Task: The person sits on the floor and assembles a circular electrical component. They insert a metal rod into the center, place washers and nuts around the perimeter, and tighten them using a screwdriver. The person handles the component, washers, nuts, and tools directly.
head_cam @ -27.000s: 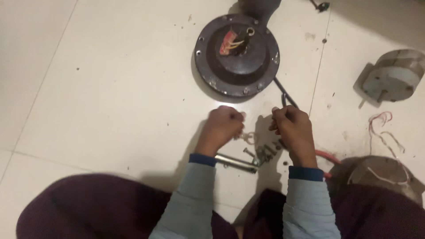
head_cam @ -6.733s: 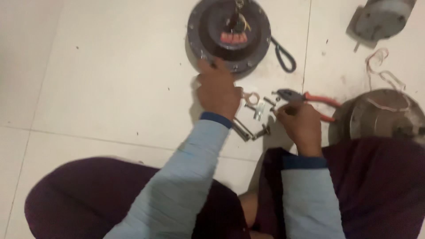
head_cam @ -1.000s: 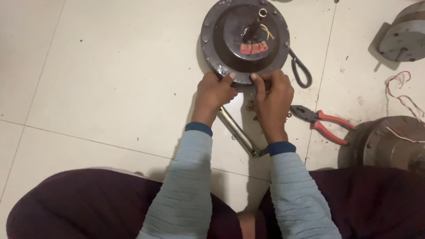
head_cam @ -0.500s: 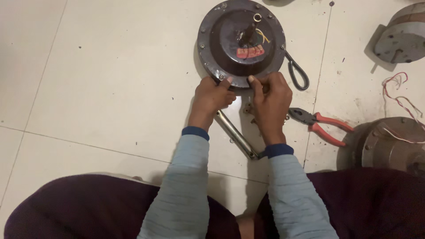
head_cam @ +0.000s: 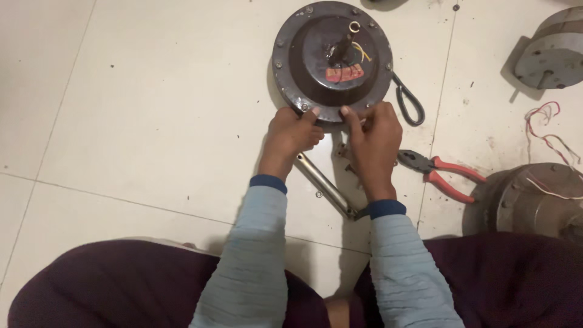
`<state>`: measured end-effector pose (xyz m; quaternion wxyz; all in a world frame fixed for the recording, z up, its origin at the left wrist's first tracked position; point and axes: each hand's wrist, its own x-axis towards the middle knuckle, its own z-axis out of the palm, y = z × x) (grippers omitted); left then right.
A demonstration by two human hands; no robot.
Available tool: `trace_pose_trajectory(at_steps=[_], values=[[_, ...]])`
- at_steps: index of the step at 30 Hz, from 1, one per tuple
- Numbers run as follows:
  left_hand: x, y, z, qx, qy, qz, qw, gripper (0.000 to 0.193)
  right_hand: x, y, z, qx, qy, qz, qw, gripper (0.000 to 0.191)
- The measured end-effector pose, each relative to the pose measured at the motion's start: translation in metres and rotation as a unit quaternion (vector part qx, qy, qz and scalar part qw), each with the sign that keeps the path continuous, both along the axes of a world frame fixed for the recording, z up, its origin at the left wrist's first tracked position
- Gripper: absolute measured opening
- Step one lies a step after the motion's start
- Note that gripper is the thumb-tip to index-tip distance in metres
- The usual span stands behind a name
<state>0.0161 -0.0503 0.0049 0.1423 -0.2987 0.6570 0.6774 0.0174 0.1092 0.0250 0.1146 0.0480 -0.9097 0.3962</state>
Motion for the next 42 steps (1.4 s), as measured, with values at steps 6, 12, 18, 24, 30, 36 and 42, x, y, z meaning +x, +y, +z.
trace_pose_trajectory(at_steps=[6,12,18,24,30,36,42], values=[[0.001,-0.001,0.000,-0.005,-0.004,0.002,1.000,0.037,0.001,0.007,0.004,-0.105,-0.005,0.048,0.993,0.019],[0.004,0.001,0.002,0.020,0.006,0.022,1.000,0.034,0.003,0.001,0.001,-0.040,0.011,-0.007,0.999,0.035],[0.001,0.001,0.002,-0.016,0.012,-0.019,1.000,0.036,0.007,0.000,0.004,-0.137,-0.036,0.001,0.990,0.029],[0.001,0.004,0.002,-0.007,-0.017,-0.010,1.000,0.032,0.005,0.004,-0.001,-0.144,-0.028,0.024,0.989,0.016],[0.003,0.006,0.007,-0.046,0.005,-0.004,0.999,0.030,-0.001,0.004,-0.002,-0.099,-0.036,-0.025,0.994,0.028],[0.001,0.003,0.010,-0.072,-0.019,-0.049,0.996,0.036,0.002,0.012,0.003,-0.153,-0.048,0.055,0.986,0.015],[0.002,0.004,0.009,-0.008,-0.017,-0.024,1.000,0.032,-0.002,0.007,-0.003,-0.067,0.022,0.037,0.997,0.017]])
